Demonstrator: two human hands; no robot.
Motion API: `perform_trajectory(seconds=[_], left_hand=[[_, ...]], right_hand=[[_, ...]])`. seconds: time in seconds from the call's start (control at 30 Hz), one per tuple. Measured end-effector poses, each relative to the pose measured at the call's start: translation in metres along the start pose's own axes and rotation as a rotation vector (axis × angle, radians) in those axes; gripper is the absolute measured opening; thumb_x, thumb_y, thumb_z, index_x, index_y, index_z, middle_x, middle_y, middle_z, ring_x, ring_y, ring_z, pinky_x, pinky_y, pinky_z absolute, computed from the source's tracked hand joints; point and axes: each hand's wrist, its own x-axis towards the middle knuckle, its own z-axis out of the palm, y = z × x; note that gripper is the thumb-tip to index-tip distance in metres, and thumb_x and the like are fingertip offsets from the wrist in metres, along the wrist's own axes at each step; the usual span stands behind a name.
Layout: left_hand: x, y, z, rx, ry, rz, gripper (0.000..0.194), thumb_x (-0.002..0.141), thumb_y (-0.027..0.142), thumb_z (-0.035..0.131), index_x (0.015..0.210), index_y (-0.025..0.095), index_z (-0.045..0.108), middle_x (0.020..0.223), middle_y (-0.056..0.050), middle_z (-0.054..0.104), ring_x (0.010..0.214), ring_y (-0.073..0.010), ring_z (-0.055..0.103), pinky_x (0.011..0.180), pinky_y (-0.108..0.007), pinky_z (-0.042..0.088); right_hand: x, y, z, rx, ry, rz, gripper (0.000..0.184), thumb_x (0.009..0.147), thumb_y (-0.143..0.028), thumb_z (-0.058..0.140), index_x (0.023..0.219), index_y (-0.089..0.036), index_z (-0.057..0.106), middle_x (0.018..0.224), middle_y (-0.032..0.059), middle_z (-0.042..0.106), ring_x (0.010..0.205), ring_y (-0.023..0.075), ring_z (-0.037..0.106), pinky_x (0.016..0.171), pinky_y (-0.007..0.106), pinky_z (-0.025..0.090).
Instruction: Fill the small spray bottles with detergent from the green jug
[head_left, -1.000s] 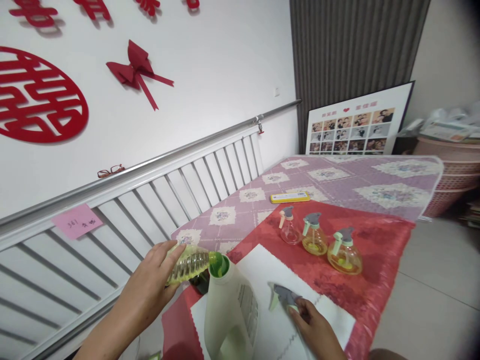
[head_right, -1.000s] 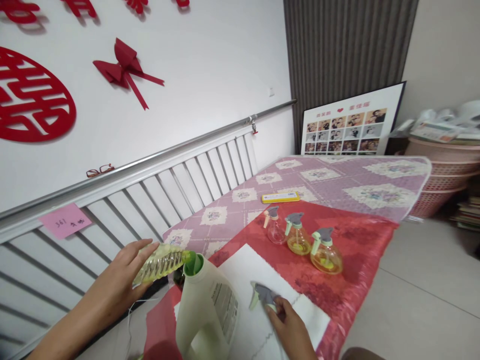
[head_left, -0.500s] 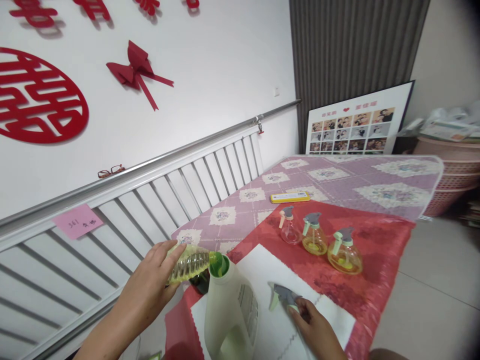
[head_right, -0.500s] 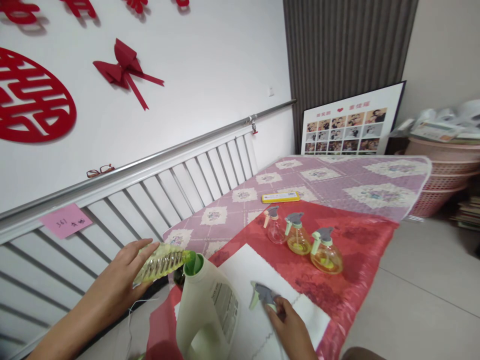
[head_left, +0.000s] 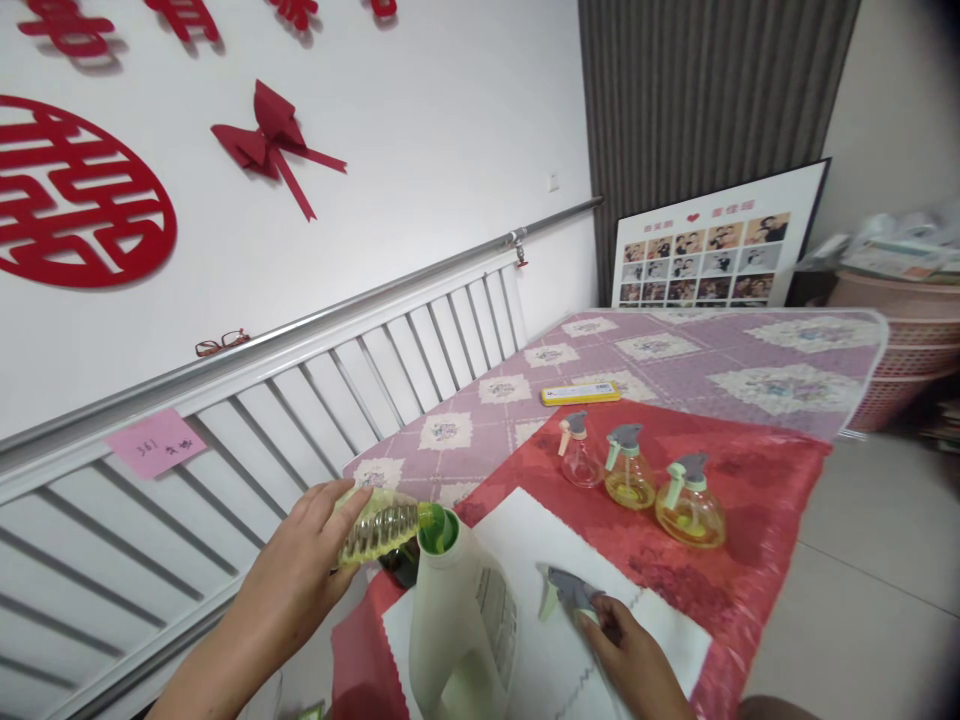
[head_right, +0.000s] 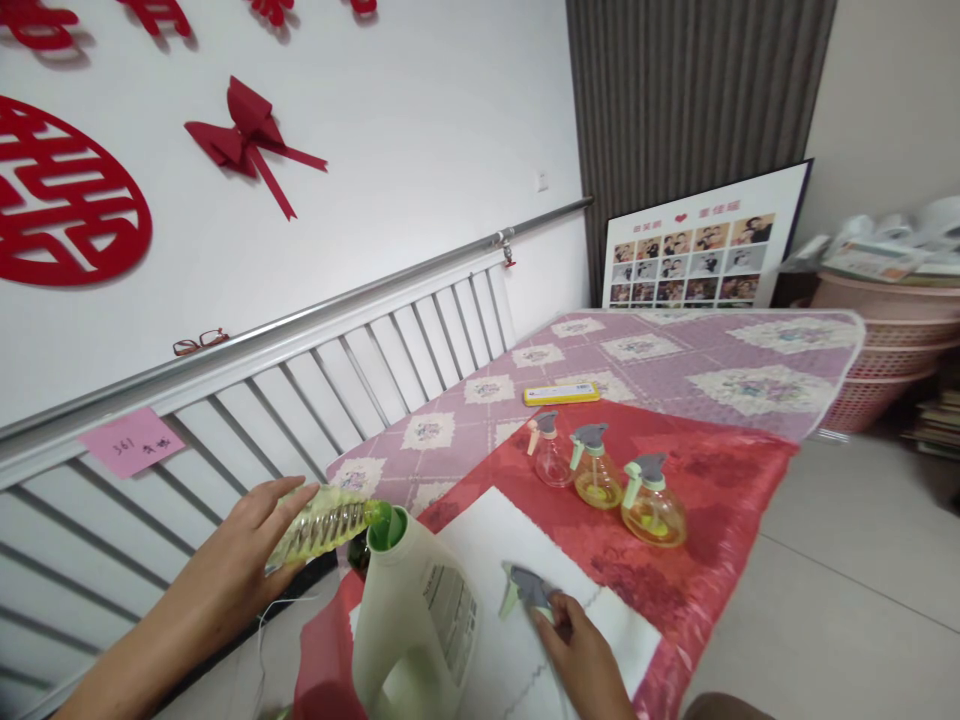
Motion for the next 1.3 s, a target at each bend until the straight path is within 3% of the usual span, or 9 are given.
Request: perform_trajectory(seconds=[1.3], left_hand=[[0.0025,0.0002,-0.0018,0.054,-0.033,-0.009,0.062,0.082,0.011,0.053,0.142,0.022,0.039,0.14,-0.013,0.049,0.128,-0.0334,0.046,0.102,-0.051,0.048]], right_hand=[[0.0005,0.0,-0.0003,-0.012,-0.006,-0.004,0.032,0.067,-0.057,0.055,0.072,-0.025,0.056,0.059,-0.0029,0.059,0.055,0.0184,0.06,0.059,0.028,0.048]])
